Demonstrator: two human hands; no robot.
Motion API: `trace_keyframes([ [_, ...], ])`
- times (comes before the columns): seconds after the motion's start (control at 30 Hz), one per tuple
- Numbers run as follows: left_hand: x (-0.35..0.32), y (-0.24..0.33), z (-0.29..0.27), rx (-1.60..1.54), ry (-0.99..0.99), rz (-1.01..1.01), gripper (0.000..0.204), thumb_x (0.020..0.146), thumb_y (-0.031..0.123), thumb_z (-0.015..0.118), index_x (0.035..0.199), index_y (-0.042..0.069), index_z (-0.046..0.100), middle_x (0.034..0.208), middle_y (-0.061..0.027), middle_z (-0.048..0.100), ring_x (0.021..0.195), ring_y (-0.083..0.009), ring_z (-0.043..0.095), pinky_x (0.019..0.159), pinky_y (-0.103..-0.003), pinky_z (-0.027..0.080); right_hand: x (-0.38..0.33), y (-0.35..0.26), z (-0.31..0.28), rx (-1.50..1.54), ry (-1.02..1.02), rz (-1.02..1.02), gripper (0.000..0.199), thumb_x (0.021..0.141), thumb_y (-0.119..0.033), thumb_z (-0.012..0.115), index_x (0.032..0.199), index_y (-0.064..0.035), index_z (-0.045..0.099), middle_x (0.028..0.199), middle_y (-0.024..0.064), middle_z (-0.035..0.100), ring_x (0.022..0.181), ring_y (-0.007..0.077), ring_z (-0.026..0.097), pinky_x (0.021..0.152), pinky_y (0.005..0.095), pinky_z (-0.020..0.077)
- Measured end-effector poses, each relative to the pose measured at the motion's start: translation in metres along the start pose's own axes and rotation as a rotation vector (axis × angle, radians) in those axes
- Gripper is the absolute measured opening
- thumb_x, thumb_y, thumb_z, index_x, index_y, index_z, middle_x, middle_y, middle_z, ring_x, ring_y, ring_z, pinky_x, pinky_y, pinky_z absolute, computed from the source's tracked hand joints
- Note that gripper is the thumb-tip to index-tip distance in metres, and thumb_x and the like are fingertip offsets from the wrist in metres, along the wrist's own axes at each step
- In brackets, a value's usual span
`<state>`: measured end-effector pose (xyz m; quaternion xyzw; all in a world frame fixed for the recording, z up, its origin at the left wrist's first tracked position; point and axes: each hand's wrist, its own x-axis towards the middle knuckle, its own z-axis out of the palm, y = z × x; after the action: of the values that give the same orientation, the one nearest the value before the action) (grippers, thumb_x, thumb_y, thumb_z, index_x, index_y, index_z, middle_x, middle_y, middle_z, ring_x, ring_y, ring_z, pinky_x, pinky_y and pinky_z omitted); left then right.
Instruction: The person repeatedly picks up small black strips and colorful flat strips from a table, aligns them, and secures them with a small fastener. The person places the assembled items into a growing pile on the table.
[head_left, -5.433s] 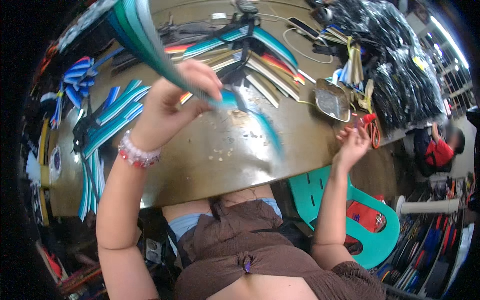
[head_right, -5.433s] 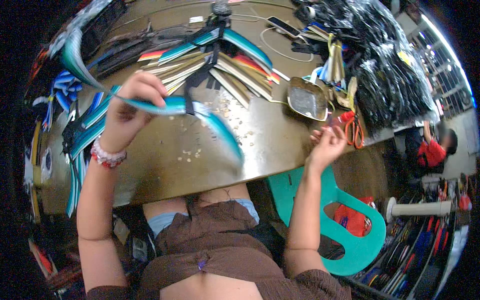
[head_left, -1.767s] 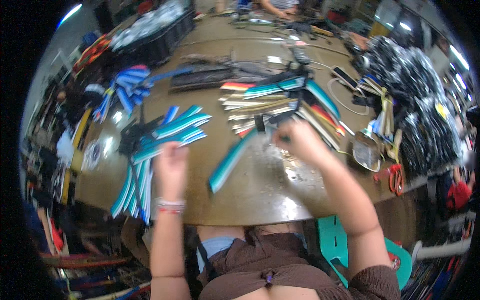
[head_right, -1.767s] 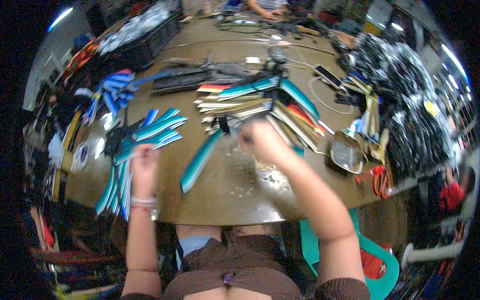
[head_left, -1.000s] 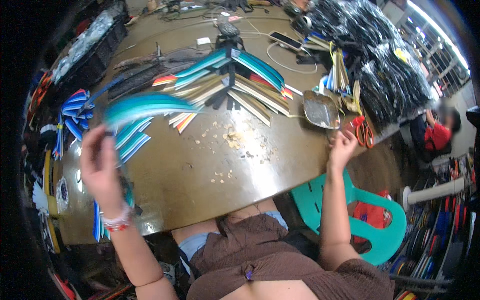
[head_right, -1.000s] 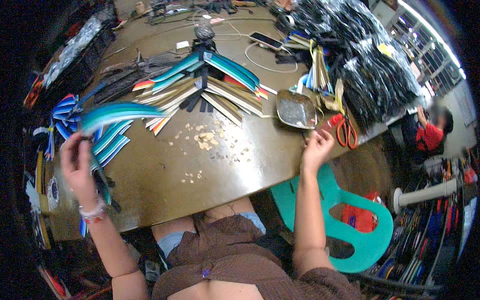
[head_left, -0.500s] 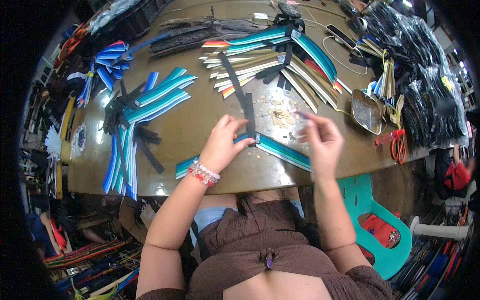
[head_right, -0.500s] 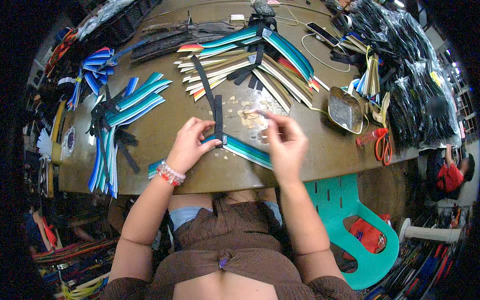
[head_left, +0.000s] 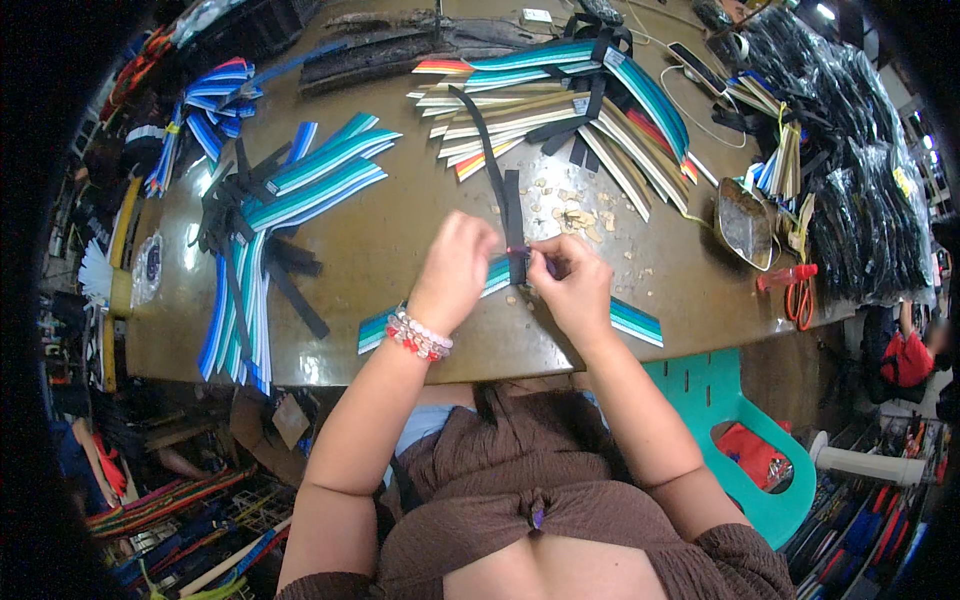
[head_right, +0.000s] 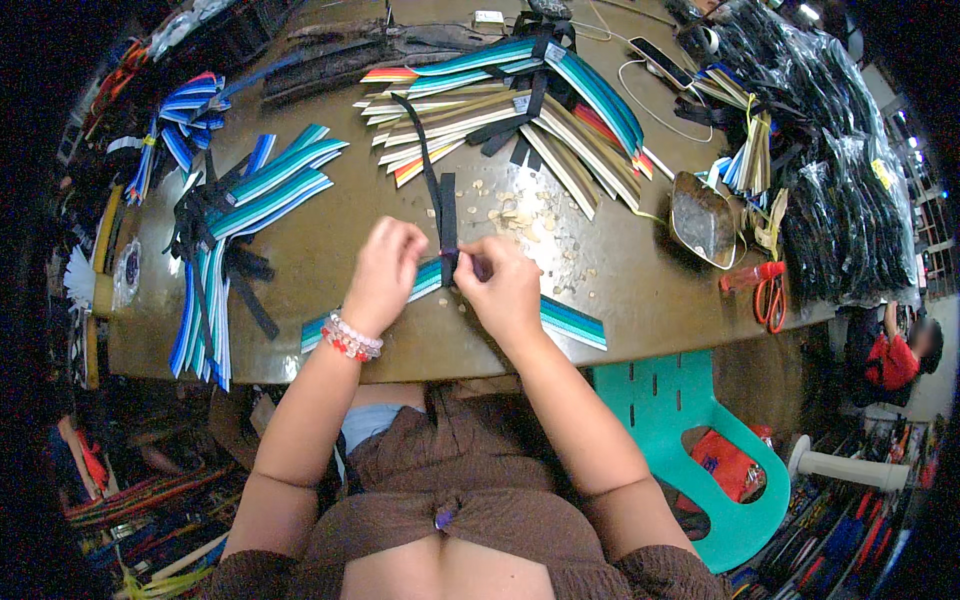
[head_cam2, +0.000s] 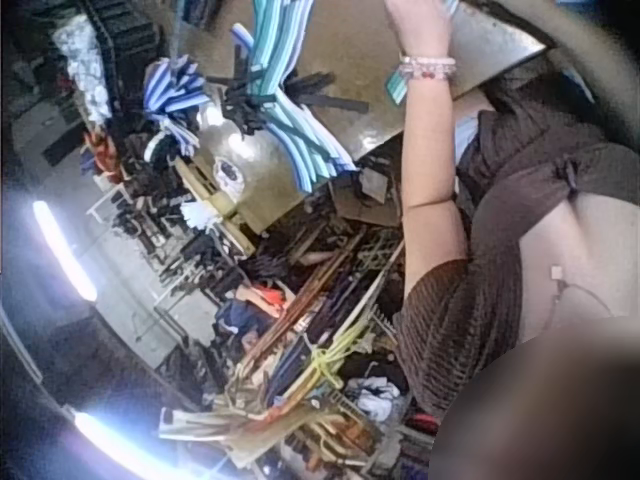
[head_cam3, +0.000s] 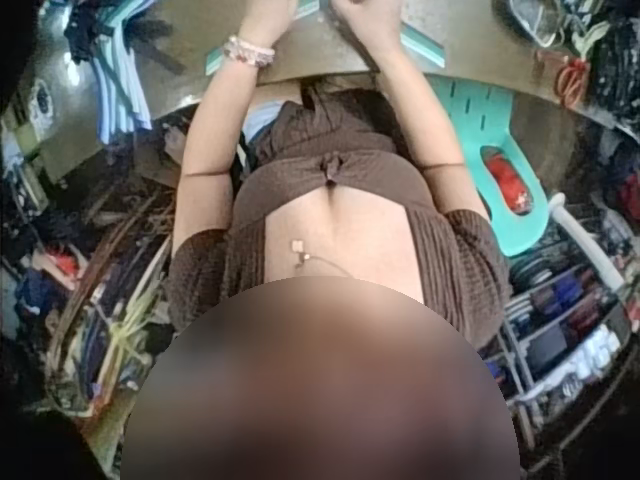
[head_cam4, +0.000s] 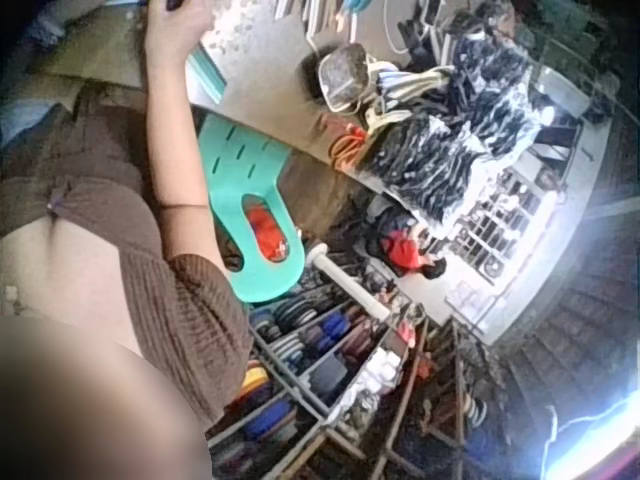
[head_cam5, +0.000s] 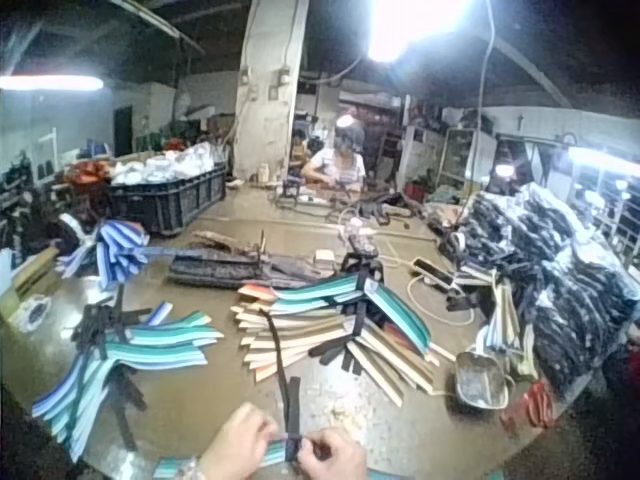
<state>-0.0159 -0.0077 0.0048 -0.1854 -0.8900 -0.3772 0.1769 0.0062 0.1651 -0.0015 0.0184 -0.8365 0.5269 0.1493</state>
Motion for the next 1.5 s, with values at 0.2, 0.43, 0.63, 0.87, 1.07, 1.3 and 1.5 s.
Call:
trace_keyframes([
  [0.2, -0.014, 0.018, -0.015, -0.143, -0.136, 0.034, 0.013, 0.084, 0.007, 0.063, 0.096, 0.002, 0.063, 0.091, -0.0119, 0.056, 0.086, -0.0279, 0.057, 0.078, -0.035, 0.049, 0.016, 0.004, -0.019, 0.667, -0.009, 0.341, 0.01, 0.089, -0.006, 0.061, 0.09, 0.0037, 0.06, 0.079, 0.008, 0.065, 0.069, 0.014, 0.065, 0.059, 0.0278, 0.0559],
  [0.43, -0.025, 0.017, -0.003, -0.018, -0.163, 0.11, 0.011, 0.08, 0.005, 0.066, 0.084, 0.0, 0.057, 0.089, -0.0123, 0.056, 0.086, -0.0309, 0.055, 0.077, -0.038, 0.046, -0.018, -0.005, -0.018, 0.024, -0.05, 0.061, 0.006, 0.075, -0.004, 0.067, 0.08, -0.0013, 0.065, 0.072, 0.0085, 0.064, 0.062, 0.0144, 0.061, 0.058, 0.0285, 0.0486],
  [0.63, -0.026, 0.013, 0.0, -0.044, -0.147, 0.092, 0.012, 0.08, 0.003, 0.064, 0.087, -0.001, 0.055, 0.088, -0.0132, 0.055, 0.085, -0.0311, 0.055, 0.077, -0.039, 0.046, -0.024, -0.005, -0.015, -0.102, -0.071, -0.138, 0.008, 0.073, -0.005, 0.068, 0.08, -0.0014, 0.064, 0.075, 0.0115, 0.061, 0.063, 0.0198, 0.061, 0.059, 0.0307, 0.0491],
  [0.87, -0.021, 0.008, -0.001, -0.13, -0.136, 0.016, 0.01, 0.083, 0.001, 0.061, 0.088, -0.002, 0.053, 0.087, -0.0141, 0.055, 0.079, -0.0315, 0.056, 0.071, -0.037, 0.047, -0.011, -0.004, -0.025, 0.29, 0.04, 0.224, 0.005, 0.082, -0.006, 0.066, 0.084, -0.0009, 0.064, 0.072, 0.0017, 0.064, 0.062, 0.0095, 0.058, 0.055, 0.0263, 0.0454],
  [1.07, -0.022, 0.014, -0.008, -0.337, -0.234, -0.097, 0.008, 0.085, 0.004, 0.062, 0.089, -0.002, 0.057, 0.089, -0.0137, 0.056, 0.079, -0.03, 0.058, 0.071, -0.036, 0.048, -0.012, 0.001, -0.052, 0.399, 0.024, 0.215, 0.006, 0.089, -0.002, 0.059, 0.093, 0.0024, 0.061, 0.076, 0.0066, 0.064, 0.066, 0.0109, 0.063, 0.059, 0.0229, 0.0508],
  [1.3, -0.024, 0.017, -0.004, -0.075, -0.145, 0.075, 0.009, 0.081, 0.006, 0.064, 0.085, 0.0, 0.058, 0.088, -0.0131, 0.056, 0.085, -0.0319, 0.055, 0.077, -0.039, 0.046, -0.024, -0.011, -0.01, -0.068, 0.018, -0.099, 0.009, 0.073, -0.004, 0.067, 0.08, -0.0006, 0.063, 0.073, 0.012, 0.06, 0.063, 0.0227, 0.06, 0.058, 0.0314, 0.0489],
  [1.5, -0.026, 0.011, 0.001, -0.043, -0.131, 0.105, 0.008, 0.082, 0.004, 0.063, 0.086, 0.0, 0.057, 0.088, -0.0135, 0.056, 0.085, -0.0316, 0.055, 0.077, -0.039, 0.046, -0.027, -0.01, -0.008, -0.143, -0.035, -0.202, 0.009, 0.074, -0.004, 0.068, 0.081, -0.0009, 0.064, 0.073, 0.0118, 0.061, 0.063, 0.0216, 0.061, 0.059, 0.0307, 0.0494],
])
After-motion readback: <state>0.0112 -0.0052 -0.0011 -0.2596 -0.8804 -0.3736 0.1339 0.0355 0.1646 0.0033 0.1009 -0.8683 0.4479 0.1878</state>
